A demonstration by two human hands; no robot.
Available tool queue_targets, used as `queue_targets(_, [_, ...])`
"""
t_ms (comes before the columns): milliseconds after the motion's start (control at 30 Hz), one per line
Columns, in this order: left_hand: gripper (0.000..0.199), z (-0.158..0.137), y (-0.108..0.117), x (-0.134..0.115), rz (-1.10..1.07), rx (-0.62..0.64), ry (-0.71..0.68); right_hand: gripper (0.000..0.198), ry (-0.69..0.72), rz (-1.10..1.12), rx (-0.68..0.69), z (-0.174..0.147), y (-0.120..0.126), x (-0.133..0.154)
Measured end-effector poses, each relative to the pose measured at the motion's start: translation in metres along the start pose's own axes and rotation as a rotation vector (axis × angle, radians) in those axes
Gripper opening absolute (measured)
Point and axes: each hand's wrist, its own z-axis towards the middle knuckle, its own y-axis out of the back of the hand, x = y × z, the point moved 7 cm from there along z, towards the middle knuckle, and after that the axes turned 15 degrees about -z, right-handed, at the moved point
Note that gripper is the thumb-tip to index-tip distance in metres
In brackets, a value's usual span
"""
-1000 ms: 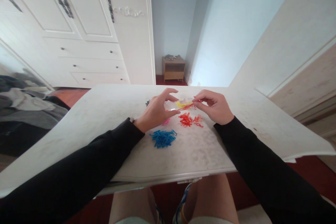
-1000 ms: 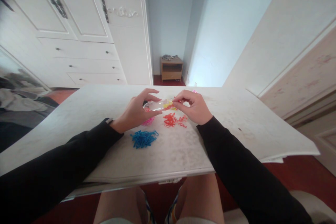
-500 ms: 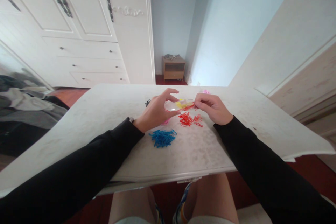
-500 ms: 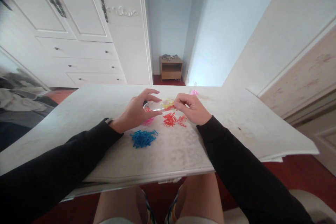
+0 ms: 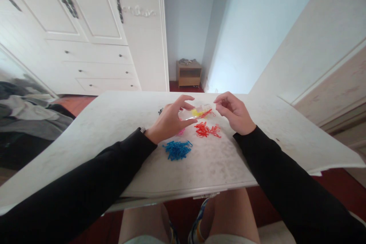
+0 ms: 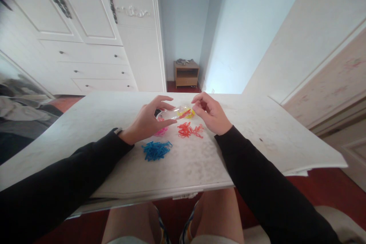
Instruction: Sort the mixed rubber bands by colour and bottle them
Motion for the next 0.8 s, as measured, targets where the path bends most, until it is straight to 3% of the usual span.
queue_targets(267, [0.052,0.003,0.007,0.000,-0.093,-0.121,-0.015,0.009,-0.058,-0.183,-0.032,0.002,0.005,-0.008])
queue_targets(500, [0.058,0.004,0.013,0.012,-0.341,-0.247,-0.023,0.004,0.136,-0.370,0.335,-0.004,-0.025,-0.008])
queue_targets(700, [0.058,0.002,0.010,0.004,-0.275,-0.207,-0.059,0.042,0.163,-0.397,0.475,-0.011,-0.037,-0.012])
queue_targets(800, [0.058,0.002,0.010,0.000,-0.219,-0.206,-0.079,0.040,0.148,-0.411,0.534,-0.013,-0.042,-0.015])
